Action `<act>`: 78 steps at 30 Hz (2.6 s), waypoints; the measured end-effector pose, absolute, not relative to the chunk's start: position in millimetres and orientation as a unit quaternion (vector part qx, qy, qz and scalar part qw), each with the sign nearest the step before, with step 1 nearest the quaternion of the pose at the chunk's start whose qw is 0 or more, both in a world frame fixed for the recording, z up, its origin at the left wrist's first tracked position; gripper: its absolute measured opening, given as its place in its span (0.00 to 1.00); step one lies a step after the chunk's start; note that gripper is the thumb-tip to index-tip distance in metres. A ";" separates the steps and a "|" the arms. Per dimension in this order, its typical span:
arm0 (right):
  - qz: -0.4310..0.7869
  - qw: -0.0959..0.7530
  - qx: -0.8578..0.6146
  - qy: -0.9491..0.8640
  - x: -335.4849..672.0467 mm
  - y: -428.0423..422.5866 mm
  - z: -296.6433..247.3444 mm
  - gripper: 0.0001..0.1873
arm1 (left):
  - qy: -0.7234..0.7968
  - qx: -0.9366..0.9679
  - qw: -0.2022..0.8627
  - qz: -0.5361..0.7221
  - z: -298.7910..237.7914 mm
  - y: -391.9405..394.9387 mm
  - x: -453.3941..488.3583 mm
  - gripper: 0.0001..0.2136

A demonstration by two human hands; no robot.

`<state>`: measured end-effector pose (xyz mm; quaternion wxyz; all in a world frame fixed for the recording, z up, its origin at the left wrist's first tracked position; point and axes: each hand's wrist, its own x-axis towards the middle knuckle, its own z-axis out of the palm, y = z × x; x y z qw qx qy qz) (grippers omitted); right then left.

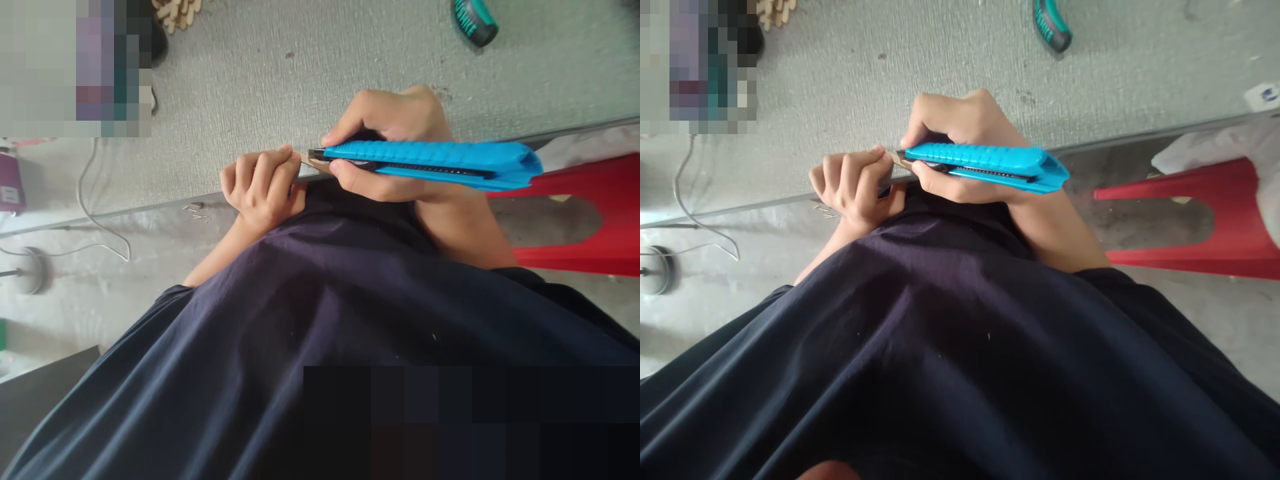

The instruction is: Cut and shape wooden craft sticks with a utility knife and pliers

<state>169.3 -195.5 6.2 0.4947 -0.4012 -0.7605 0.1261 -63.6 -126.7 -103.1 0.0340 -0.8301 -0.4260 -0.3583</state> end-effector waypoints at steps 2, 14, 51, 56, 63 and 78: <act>0.113 0.497 -0.401 -0.762 169.0 -194.7 5.4 0.06 | -0.414 -0.831 0.045 -0.369 -104.7 -126.0 -64.1 0.15; 0.146 0.532 -0.376 -0.744 176.1 -177.5 -6.9 0.14 | -0.405 -0.841 0.021 -0.358 -108.6 -121.3 -69.6 0.18; 0.200 0.527 -0.428 -0.706 163.6 -199.0 14.5 0.08 | -0.458 -0.838 -0.098 -0.281 -90.2 -130.3 -60.9 0.19; 0.192 0.522 -0.435 -0.708 163.8 -198.7 13.6 0.08 | -0.452 -0.842 -0.080 -0.285 -95.8 -129.0 -61.4 0.17; 0.179 0.532 -0.431 -0.707 161.7 -197.4 12.1 0.09 | -0.450 -0.835 -0.041 -0.313 -95.3 -131.2 -61.8 0.17; 0.196 0.530 -0.420 -0.710 164.0 -199.3 13.0 0.09 | -0.444 -0.840 -0.074 -0.302 -95.5 -130.1 -63.0 0.19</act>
